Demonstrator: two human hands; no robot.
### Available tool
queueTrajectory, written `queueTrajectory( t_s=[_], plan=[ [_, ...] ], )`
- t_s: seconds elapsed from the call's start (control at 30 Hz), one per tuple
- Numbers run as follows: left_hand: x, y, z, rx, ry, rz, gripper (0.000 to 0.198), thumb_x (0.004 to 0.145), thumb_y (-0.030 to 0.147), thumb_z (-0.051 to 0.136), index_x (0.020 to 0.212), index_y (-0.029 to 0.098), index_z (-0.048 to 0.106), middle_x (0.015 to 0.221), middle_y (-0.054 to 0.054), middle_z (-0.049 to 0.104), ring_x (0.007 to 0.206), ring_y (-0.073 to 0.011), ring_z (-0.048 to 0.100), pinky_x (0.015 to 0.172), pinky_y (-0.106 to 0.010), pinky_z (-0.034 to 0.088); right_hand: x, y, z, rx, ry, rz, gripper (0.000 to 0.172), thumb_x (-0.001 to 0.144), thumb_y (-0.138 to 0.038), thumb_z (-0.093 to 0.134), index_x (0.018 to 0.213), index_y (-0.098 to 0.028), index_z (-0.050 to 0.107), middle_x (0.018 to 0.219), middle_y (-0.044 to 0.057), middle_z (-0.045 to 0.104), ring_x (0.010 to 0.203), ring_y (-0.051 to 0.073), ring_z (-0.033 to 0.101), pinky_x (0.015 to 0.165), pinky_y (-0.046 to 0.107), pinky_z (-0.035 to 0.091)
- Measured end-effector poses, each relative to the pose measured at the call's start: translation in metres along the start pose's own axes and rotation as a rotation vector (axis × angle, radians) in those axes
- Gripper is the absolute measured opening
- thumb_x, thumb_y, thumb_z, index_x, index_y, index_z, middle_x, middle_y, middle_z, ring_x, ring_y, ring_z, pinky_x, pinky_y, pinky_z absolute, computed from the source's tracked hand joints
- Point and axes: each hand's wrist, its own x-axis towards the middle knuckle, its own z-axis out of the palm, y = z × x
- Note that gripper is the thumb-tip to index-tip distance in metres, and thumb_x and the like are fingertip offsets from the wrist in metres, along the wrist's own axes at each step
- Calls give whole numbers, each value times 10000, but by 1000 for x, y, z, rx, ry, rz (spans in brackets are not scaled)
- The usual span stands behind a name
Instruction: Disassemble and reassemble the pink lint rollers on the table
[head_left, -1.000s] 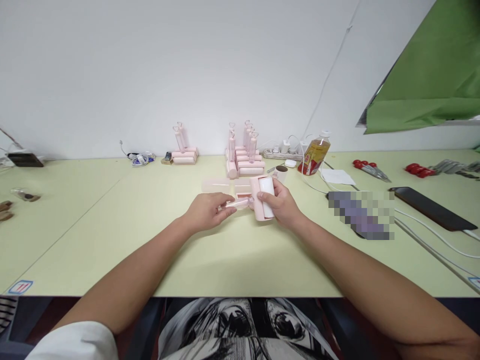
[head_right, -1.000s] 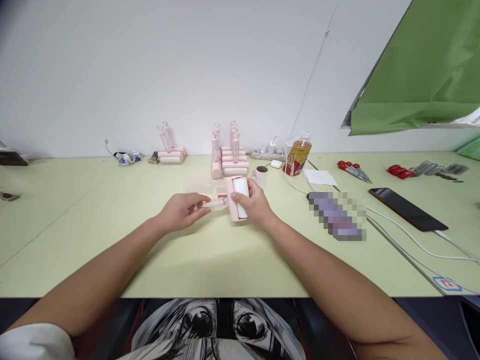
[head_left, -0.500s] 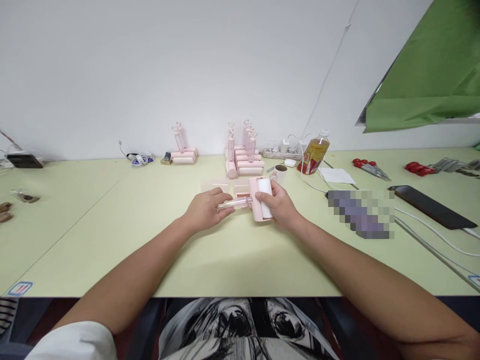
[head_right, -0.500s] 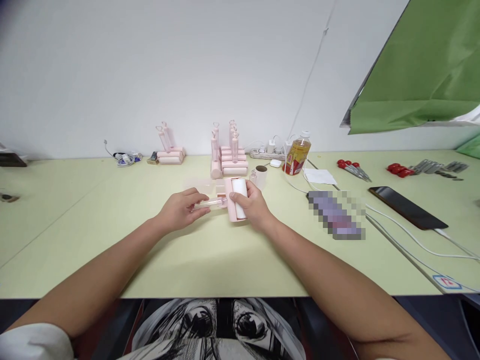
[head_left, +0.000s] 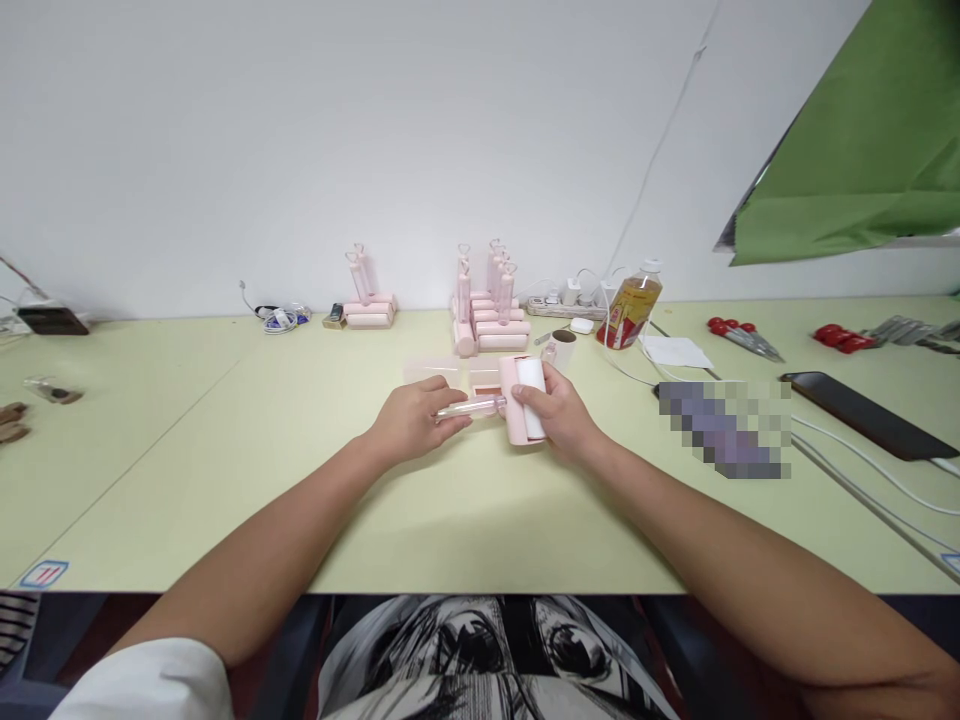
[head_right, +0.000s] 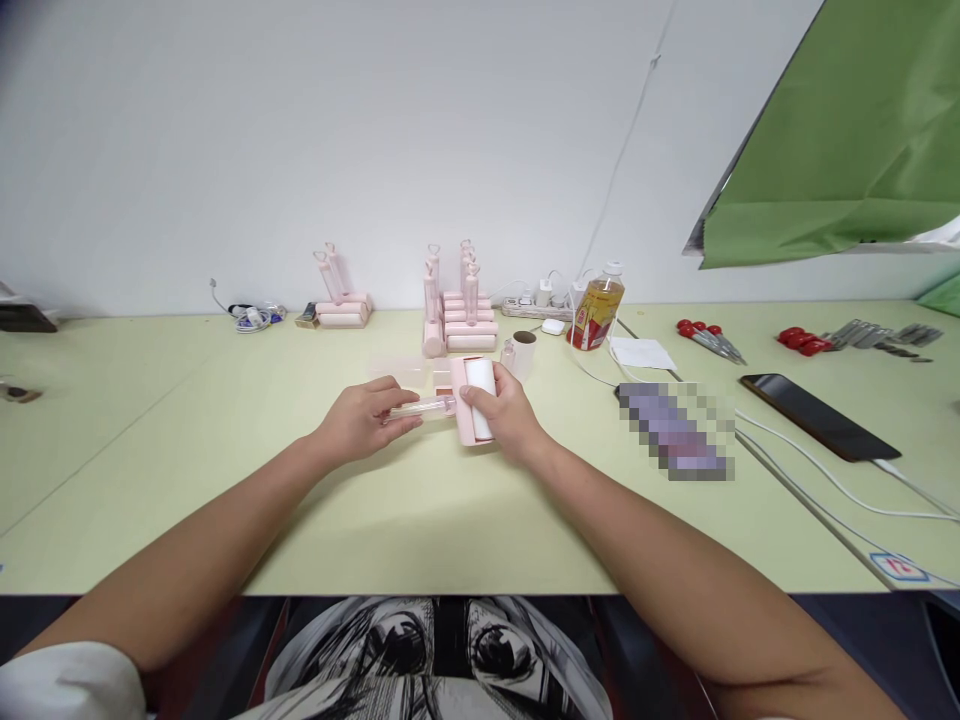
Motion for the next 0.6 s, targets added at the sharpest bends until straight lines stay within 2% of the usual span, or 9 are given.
queueTrajectory(
  t_s=[0.3,0.5,0.6],
  plan=[
    [0,2,-2,33,58,43,254,878,400,590,987,185,673,775,-13,619,572,-92,547,534,-214,418,-2,-1,1,-36,0,-40,383,690,-391,725,983,-217,551,841,-7,613,738,178,562,654,307,479],
    [4,10,-11,72,372,205,218,848,347,646,980,175,623,798,-38,615,615,-104,547,527,-212,430,-11,-19,0,50,9,-168,405,698,-394,719,1034,-254,543,803,-7,599,669,172,545,601,307,478],
    [4,15,-14,72,490,290,231,819,293,685,1007,184,604,807,-40,598,648,-112,554,545,-215,456,-14,-26,1,134,-1,-151,407,674,-390,718,1018,-260,544,790,-8,595,646,173,546,580,310,477]
  ],
)
